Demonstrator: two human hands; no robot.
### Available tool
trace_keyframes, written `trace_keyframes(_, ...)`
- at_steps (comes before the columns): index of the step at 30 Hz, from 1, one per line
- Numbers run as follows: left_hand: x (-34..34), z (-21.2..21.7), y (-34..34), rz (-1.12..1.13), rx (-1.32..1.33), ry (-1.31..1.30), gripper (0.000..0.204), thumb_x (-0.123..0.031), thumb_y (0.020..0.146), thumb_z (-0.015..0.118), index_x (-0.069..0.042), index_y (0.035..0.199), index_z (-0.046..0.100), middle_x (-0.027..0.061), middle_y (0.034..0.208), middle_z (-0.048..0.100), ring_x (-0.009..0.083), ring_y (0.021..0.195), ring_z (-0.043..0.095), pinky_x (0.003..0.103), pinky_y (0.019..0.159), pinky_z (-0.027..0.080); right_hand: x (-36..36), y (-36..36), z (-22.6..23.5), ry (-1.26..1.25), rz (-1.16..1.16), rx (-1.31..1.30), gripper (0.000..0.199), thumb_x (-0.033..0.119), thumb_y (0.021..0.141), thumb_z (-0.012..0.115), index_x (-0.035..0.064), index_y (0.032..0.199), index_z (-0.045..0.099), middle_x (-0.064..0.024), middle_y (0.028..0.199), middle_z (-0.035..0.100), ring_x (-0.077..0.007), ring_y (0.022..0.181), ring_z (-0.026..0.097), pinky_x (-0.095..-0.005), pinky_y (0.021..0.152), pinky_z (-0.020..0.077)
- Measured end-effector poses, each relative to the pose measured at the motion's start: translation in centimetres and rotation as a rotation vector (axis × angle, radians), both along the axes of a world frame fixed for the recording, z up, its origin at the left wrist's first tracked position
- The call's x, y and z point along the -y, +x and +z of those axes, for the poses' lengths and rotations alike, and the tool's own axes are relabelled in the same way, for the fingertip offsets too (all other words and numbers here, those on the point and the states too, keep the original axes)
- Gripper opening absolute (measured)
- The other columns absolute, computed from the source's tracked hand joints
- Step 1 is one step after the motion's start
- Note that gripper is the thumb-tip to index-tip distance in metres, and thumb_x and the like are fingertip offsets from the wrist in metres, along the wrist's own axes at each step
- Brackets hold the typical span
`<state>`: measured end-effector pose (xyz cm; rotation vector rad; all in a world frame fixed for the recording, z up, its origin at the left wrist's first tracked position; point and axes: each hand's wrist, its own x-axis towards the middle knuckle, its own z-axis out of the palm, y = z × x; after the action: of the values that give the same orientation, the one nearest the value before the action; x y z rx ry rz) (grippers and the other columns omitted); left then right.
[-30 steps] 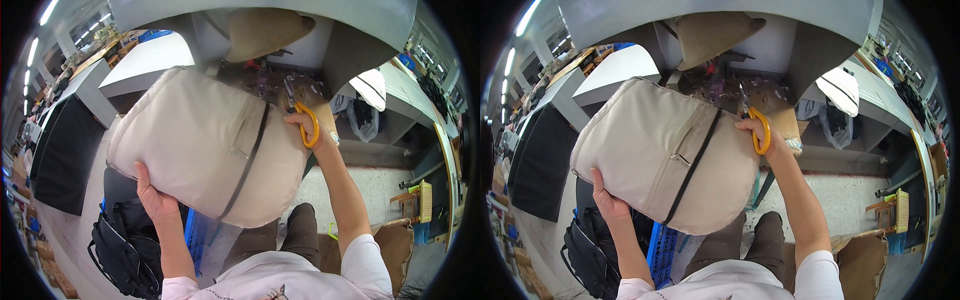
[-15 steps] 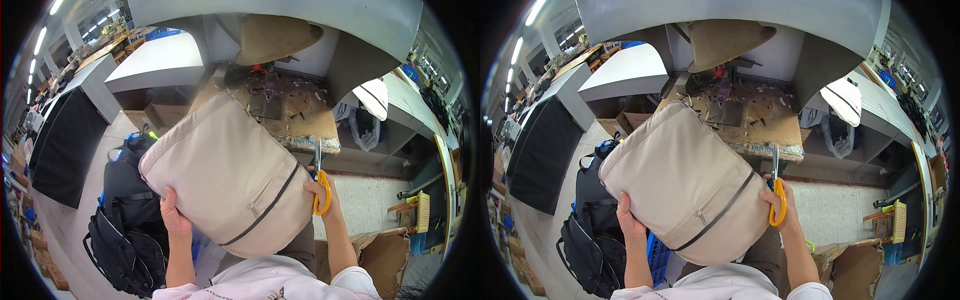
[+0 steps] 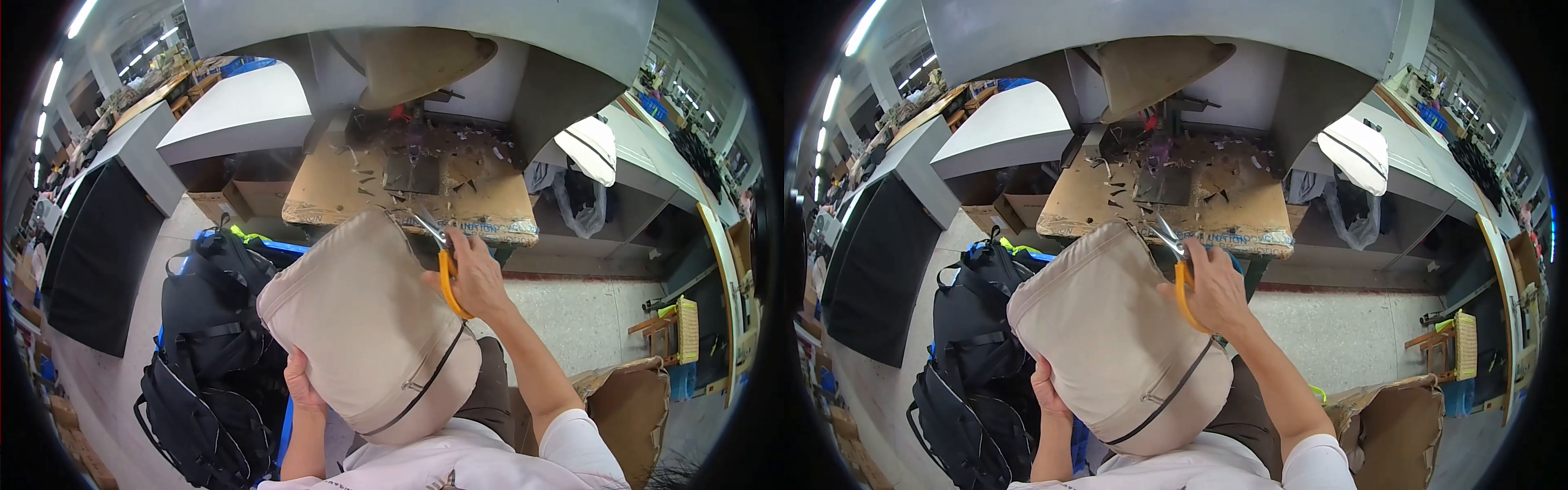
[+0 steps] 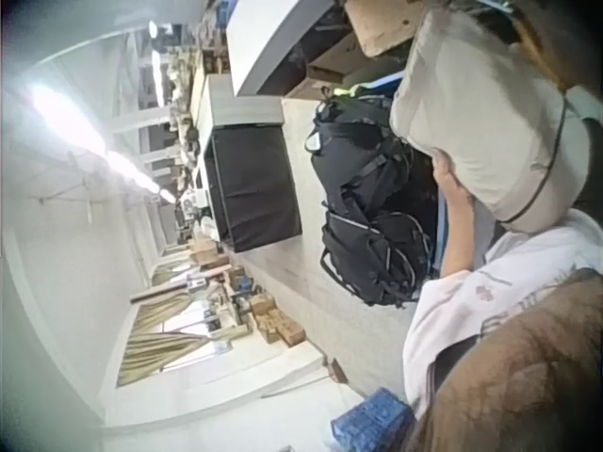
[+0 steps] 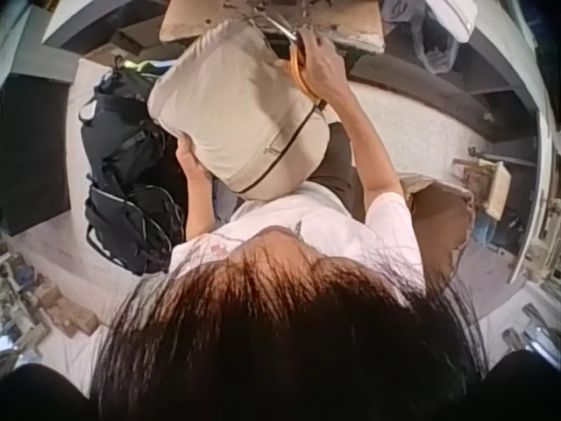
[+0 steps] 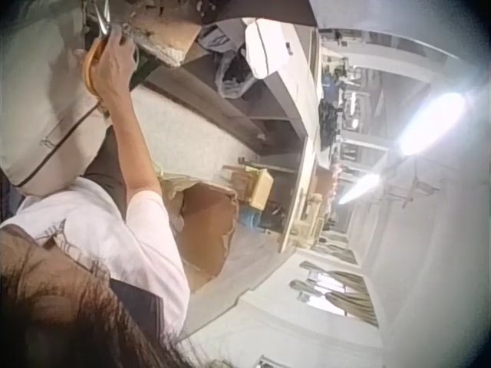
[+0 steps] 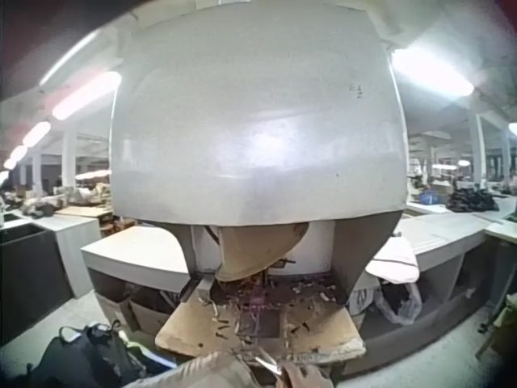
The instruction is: Trimming excess fabric and threads from backpacks using scissors in a workshop.
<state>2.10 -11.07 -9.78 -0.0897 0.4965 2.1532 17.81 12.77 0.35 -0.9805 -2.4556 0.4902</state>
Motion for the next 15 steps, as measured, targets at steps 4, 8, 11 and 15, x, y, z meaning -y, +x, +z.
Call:
trace_keyframes(4, 0.0, 0.1, -0.1, -0.017, -0.039, 0.019, 0.039, -0.021, 0.082, 0.056, -0.004, 0.116, 0.050, 0.0137, 0.115, 0.054, 0.0295, 0.103, 0.054, 0.046, 0.091, 0.042, -0.4, -2.2, -1.4, -0.024, 0.043, 0.043, 0.071, 0.051, 0.070, 0.063, 0.0026, 0.117, 0.040, -0.0210, 0.090, 0.051, -0.0348, 0.086, 0.051, -0.0402, 0.072, 0.0416)
trace_keyframes(8, -0.2, 0.4, -0.1, -0.023, 0.022, 0.015, 0.045, -0.021, 0.078, 0.062, -0.003, 0.117, 0.048, 0.0126, 0.113, 0.055, 0.0289, 0.101, 0.055, 0.044, 0.088, 0.045, 0.0, -3.4, -1.9, -0.066, 0.073, 0.078, 0.070, 0.053, 0.070, 0.062, 0.0027, 0.114, 0.041, -0.0209, 0.086, 0.052, -0.0347, 0.084, 0.052, -0.0404, 0.071, 0.0425)
trace_keyframes(11, 0.0, 0.0, -0.4, -0.009, 0.023, -0.009, 0.046, -0.021, 0.078, 0.062, -0.003, 0.117, 0.048, 0.0122, 0.114, 0.055, 0.0289, 0.101, 0.054, 0.044, 0.089, 0.044, 0.3, -3.9, -2.5, -0.088, 0.065, 0.119, 0.066, 0.048, 0.069, 0.065, 0.0074, 0.115, 0.041, -0.0190, 0.090, 0.051, -0.0347, 0.086, 0.052, -0.0422, 0.072, 0.0429)
trace_keyframes(15, 0.1, -0.5, -0.7, -0.018, 0.045, -0.003, 0.046, -0.021, 0.078, 0.062, -0.004, 0.118, 0.047, 0.0116, 0.115, 0.054, 0.0288, 0.103, 0.053, 0.044, 0.090, 0.043, 0.6, -4.6, -3.5, -0.069, 0.074, 0.135, 0.063, 0.047, 0.071, 0.065, 0.0060, 0.113, 0.041, -0.0200, 0.088, 0.052, -0.0349, 0.083, 0.053, -0.0420, 0.070, 0.0440)
